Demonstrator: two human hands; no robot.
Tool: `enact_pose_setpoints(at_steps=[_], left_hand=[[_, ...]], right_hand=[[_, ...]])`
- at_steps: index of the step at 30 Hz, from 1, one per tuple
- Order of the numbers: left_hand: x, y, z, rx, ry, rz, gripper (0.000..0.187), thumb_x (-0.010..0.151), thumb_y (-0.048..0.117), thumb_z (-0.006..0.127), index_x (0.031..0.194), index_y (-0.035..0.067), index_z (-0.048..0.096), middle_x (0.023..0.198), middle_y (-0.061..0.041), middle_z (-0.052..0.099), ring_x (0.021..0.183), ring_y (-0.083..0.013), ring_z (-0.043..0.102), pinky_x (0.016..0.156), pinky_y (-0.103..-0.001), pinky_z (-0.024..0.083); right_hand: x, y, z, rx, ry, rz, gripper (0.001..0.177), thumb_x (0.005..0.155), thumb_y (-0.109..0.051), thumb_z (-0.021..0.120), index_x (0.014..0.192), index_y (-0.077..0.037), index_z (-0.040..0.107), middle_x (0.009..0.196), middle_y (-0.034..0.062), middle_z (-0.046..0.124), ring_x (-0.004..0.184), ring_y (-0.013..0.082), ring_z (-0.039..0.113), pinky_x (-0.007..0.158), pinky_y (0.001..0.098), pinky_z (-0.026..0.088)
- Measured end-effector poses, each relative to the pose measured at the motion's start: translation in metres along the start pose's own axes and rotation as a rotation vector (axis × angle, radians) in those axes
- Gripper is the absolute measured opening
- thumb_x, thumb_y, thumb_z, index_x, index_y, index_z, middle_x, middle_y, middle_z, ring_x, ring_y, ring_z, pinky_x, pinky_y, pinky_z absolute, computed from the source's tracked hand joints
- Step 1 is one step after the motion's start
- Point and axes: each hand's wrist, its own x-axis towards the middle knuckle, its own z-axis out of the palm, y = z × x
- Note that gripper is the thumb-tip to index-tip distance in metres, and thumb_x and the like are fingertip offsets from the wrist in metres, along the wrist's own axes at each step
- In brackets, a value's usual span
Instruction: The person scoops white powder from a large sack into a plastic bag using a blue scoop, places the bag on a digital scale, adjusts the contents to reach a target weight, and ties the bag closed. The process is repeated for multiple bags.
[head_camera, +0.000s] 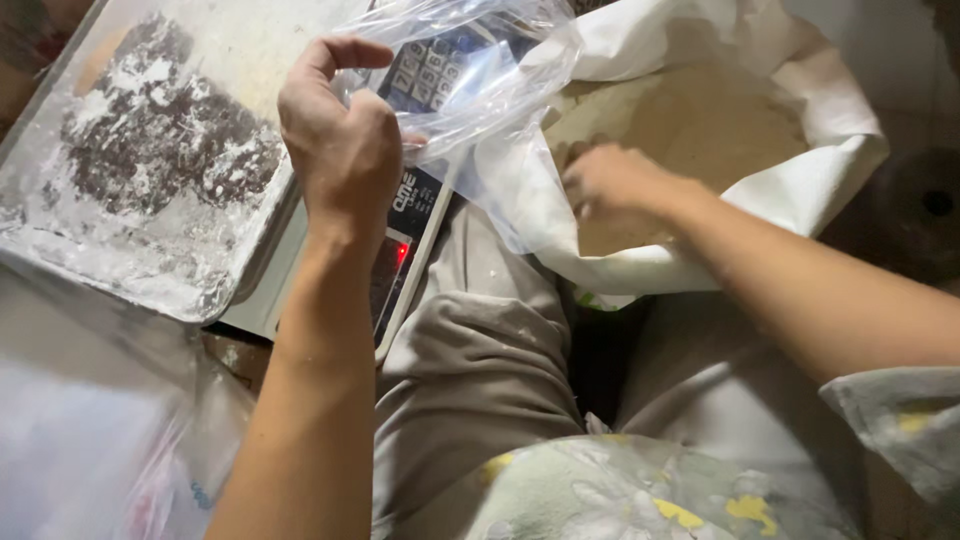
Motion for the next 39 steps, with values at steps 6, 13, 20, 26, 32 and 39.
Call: enact_pose_setpoints(at_steps=[6, 13, 20, 26, 32, 39], left_hand=[[-0.013, 0.008, 0.001, -0.119, 0.014, -0.123, 0.03, 0.079, -0.004, 0.04, 0.101, -0.006, 0.06, 0.109, -0.024, 0.066, 0.079, -0.0232, 0.08, 0.058, -0.027, 0.064], [-0.013, 0.002, -0.002, -0.121, 0.049, -0.096, 0.028, 0.08, -0.005, 0.039, 0.099, -0.006, 0.059, 0.106, -0.021, 0.065, 0.067, -0.0221, 0.075, 0.057, -0.029, 0.063], [-0.016, -0.002, 0.002, -0.13, 0.056, -0.109, 0.027, 0.082, -0.006, 0.039, 0.1, -0.006, 0.059, 0.104, -0.021, 0.065, 0.061, -0.0189, 0.072, 0.056, -0.029, 0.062], [-0.019, 0.005, -0.001, -0.125, 0.072, -0.148, 0.028, 0.081, -0.005, 0.039, 0.099, -0.005, 0.06, 0.104, -0.021, 0.066, 0.059, -0.0185, 0.071, 0.053, -0.027, 0.064], [-0.024, 0.01, -0.003, -0.112, 0.072, -0.204, 0.027, 0.08, -0.005, 0.04, 0.097, -0.004, 0.061, 0.103, -0.02, 0.067, 0.06, -0.0174, 0.07, 0.053, -0.028, 0.061], [-0.03, 0.012, -0.008, -0.112, 0.132, -0.166, 0.03, 0.079, -0.007, 0.036, 0.098, -0.004, 0.059, 0.097, -0.018, 0.065, 0.058, -0.0156, 0.07, 0.053, -0.027, 0.061]], right_hand=[[-0.001, 0.026, 0.04, -0.72, 0.047, -0.208, 0.062, 0.076, -0.042, 0.072, 0.135, -0.027, 0.061, 0.167, 0.0178, 0.027, 0.147, 0.0405, 0.03, 0.113, 0.0599, 0.034], [0.057, 0.113, 0.035, -0.311, -0.015, 0.436, 0.087, 0.071, -0.059, 0.077, 0.148, -0.034, 0.047, 0.164, 0.0178, 0.022, 0.146, 0.0474, 0.026, 0.111, 0.0663, 0.032], [0.069, 0.121, 0.046, -0.085, -0.019, 0.561, 0.135, 0.051, -0.073, 0.09, 0.159, -0.023, 0.027, 0.163, 0.019, 0.019, 0.146, 0.048, 0.026, 0.108, 0.0686, 0.037], [0.052, 0.087, 0.051, -0.121, 0.085, 0.54, 0.14, 0.051, -0.077, 0.085, 0.162, -0.024, 0.019, 0.167, 0.0155, 0.014, 0.147, 0.0466, 0.026, 0.108, 0.0716, 0.034], [0.057, 0.081, 0.056, -0.201, 0.054, 0.447, 0.105, 0.067, -0.082, 0.075, 0.154, -0.042, 0.032, 0.171, 0.014, 0.004, 0.151, 0.0491, 0.015, 0.112, 0.0774, 0.019], [0.095, 0.106, 0.069, -0.046, 0.047, 0.715, 0.131, 0.06, -0.045, 0.092, 0.167, -0.03, 0.017, 0.168, 0.0278, 0.017, 0.152, 0.0528, 0.018, 0.109, 0.0777, 0.03]])
